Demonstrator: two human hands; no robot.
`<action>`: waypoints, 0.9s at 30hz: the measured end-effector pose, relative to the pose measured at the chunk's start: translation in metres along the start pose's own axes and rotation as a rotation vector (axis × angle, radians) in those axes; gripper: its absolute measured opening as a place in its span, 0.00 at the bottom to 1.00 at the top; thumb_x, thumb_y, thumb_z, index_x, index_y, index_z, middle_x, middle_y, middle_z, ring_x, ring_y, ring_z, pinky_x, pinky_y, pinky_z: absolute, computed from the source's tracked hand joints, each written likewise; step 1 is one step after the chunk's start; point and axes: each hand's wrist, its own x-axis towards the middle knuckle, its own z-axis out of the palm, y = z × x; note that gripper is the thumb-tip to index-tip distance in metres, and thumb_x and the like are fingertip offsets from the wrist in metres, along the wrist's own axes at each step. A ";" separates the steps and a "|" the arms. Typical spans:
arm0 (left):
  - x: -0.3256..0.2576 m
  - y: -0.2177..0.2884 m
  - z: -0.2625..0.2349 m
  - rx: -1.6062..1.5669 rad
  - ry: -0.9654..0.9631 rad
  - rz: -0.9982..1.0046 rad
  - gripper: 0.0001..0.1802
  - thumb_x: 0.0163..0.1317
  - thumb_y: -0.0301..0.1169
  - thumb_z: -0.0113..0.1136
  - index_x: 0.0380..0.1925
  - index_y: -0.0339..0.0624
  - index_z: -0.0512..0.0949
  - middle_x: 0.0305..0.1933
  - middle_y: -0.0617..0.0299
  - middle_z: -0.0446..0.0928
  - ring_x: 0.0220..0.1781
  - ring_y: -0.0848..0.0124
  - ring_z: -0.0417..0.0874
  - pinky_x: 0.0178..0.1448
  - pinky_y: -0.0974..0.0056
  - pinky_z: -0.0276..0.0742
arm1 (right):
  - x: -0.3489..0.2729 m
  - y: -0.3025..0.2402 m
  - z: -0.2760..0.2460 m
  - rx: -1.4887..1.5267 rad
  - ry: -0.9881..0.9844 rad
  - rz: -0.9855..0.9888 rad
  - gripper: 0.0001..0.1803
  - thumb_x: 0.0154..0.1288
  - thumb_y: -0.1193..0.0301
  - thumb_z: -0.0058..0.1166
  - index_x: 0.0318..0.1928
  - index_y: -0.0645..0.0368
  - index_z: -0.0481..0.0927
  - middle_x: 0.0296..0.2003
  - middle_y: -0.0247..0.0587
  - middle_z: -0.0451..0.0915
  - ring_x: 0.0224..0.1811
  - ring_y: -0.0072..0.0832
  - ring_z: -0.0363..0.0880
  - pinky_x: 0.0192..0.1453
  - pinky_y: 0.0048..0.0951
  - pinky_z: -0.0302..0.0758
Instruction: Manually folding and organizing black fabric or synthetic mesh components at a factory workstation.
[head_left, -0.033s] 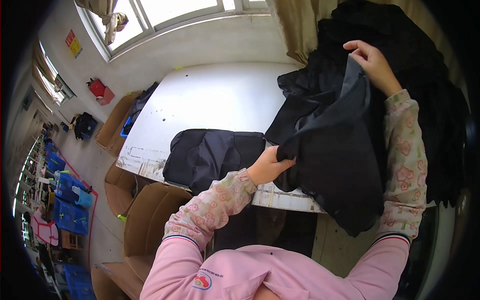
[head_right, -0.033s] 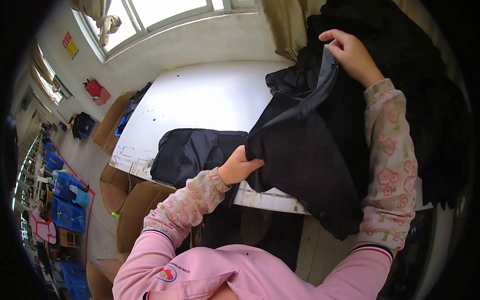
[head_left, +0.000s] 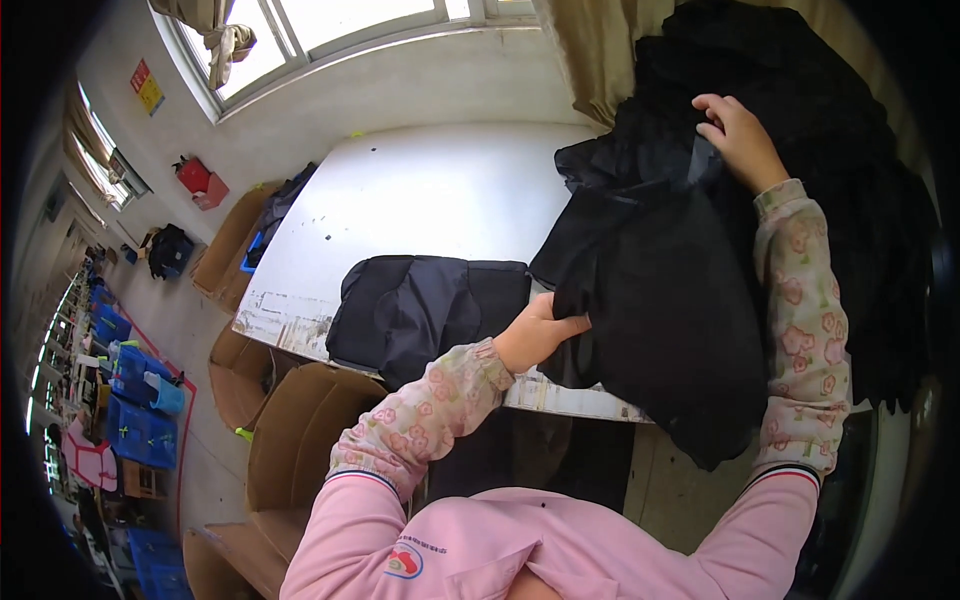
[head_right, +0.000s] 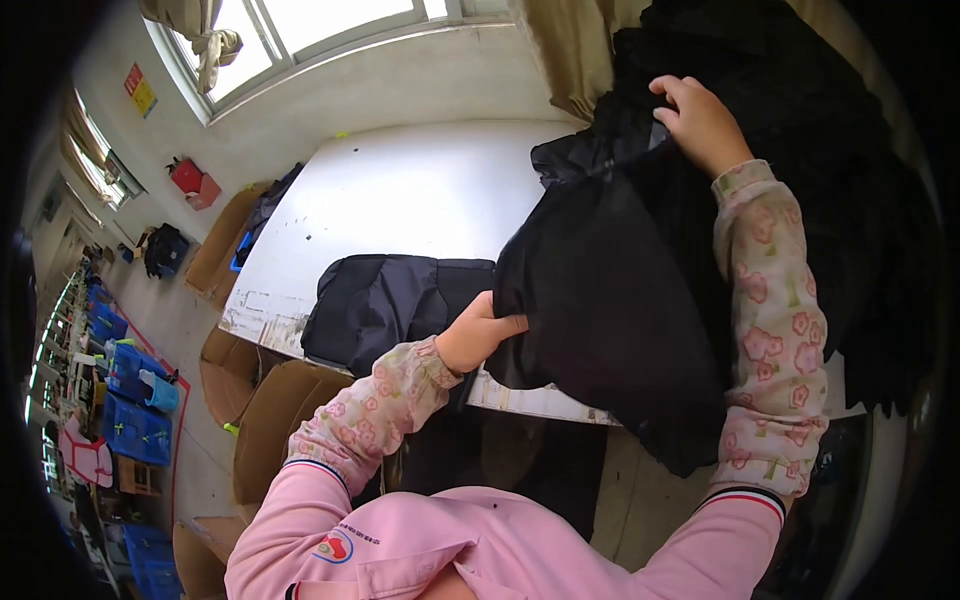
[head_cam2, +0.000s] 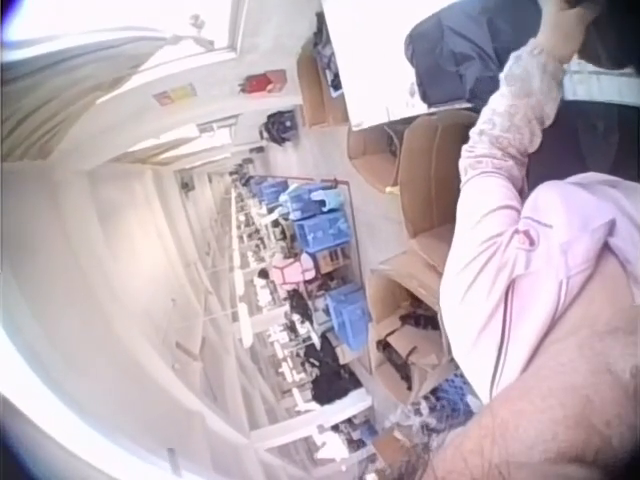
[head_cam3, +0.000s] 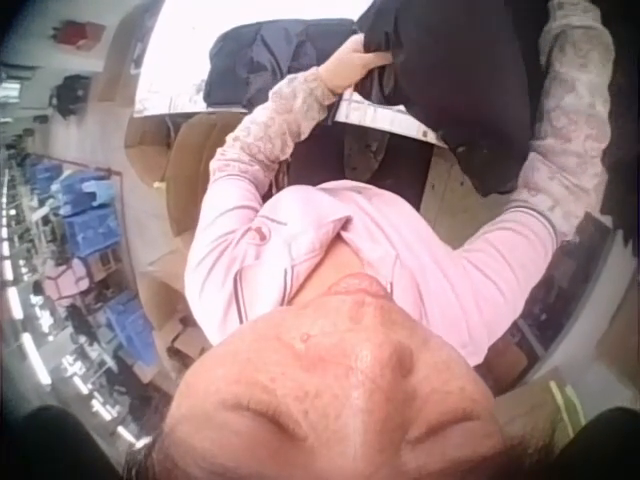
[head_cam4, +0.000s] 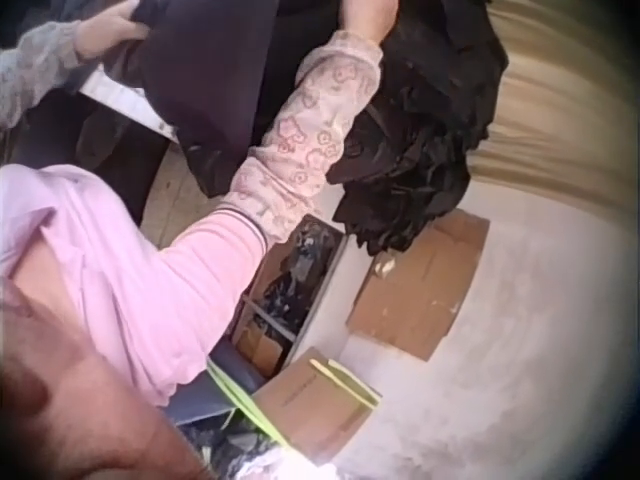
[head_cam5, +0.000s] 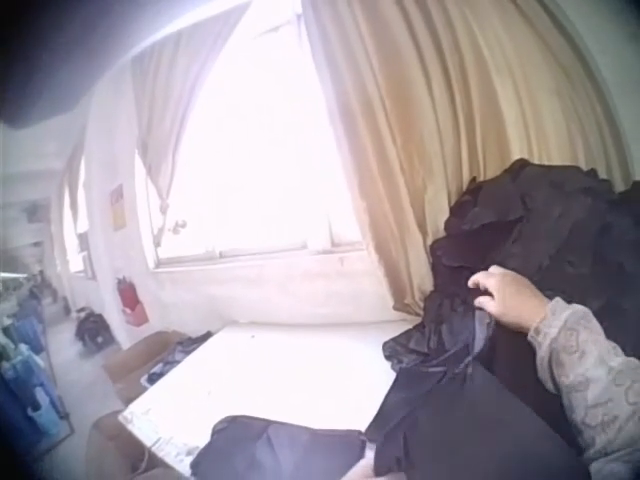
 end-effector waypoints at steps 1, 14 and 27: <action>-0.007 0.000 0.001 -0.002 0.005 -0.008 0.11 0.62 0.26 0.59 0.44 0.35 0.79 0.42 0.58 0.83 0.43 0.64 0.85 0.50 0.63 0.80 | -0.012 0.011 0.014 0.018 0.034 -0.021 0.14 0.66 0.72 0.53 0.50 0.61 0.78 0.37 0.37 0.80 0.40 0.21 0.79 0.48 0.21 0.73; -0.049 -0.034 -0.015 -0.539 0.185 -0.270 0.18 0.65 0.33 0.59 0.52 0.38 0.74 0.48 0.59 0.80 0.46 0.71 0.83 0.51 0.65 0.79 | -0.272 -0.196 0.125 0.927 -0.408 0.425 0.31 0.60 0.73 0.58 0.63 0.67 0.67 0.52 0.61 0.76 0.55 0.55 0.75 0.59 0.33 0.70; -0.084 -0.026 -0.039 0.780 -0.012 0.298 0.66 0.42 0.29 0.73 0.74 0.40 0.34 0.78 0.47 0.40 0.81 0.59 0.38 0.77 0.45 0.28 | -0.227 -0.176 0.046 1.756 -0.602 0.765 0.14 0.61 0.77 0.48 0.46 0.63 0.81 0.42 0.35 0.83 0.44 0.22 0.79 0.53 0.23 0.72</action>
